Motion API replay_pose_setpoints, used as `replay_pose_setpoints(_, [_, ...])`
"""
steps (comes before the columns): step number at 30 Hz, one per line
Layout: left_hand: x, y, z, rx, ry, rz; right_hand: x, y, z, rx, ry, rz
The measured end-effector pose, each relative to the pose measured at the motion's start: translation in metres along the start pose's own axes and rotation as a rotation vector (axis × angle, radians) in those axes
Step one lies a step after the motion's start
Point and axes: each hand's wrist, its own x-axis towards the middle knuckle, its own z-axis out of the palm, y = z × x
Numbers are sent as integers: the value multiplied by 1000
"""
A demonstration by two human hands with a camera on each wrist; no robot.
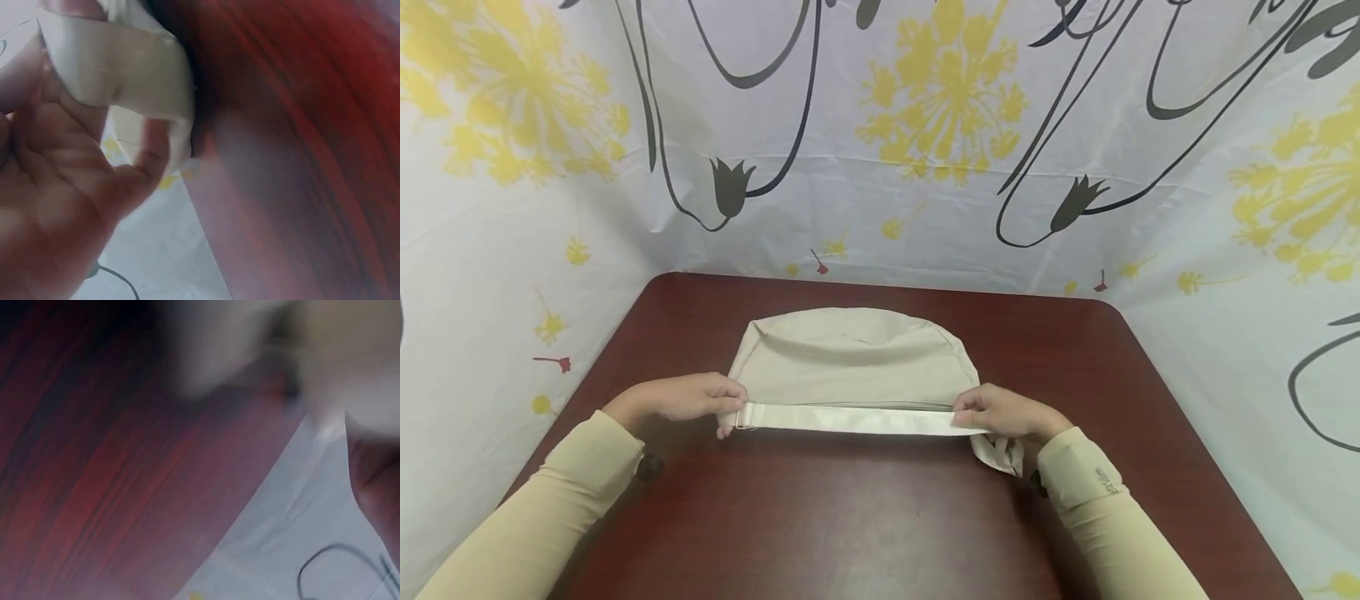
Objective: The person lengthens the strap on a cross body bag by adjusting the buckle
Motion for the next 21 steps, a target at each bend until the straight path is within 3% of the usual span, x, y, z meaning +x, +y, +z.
replay_pose_setpoints(9, [-1,-7,-7,-3,30,-13,-16,32,-15,-15,186,75])
replay_pose_setpoints(15, [-1,-6,-10,-32,47,-29,-17,38,-19,-3,200,68])
replay_pose_setpoints(21, [-1,-9,-10,-31,59,-34,-23,39,-21,-12,190,141])
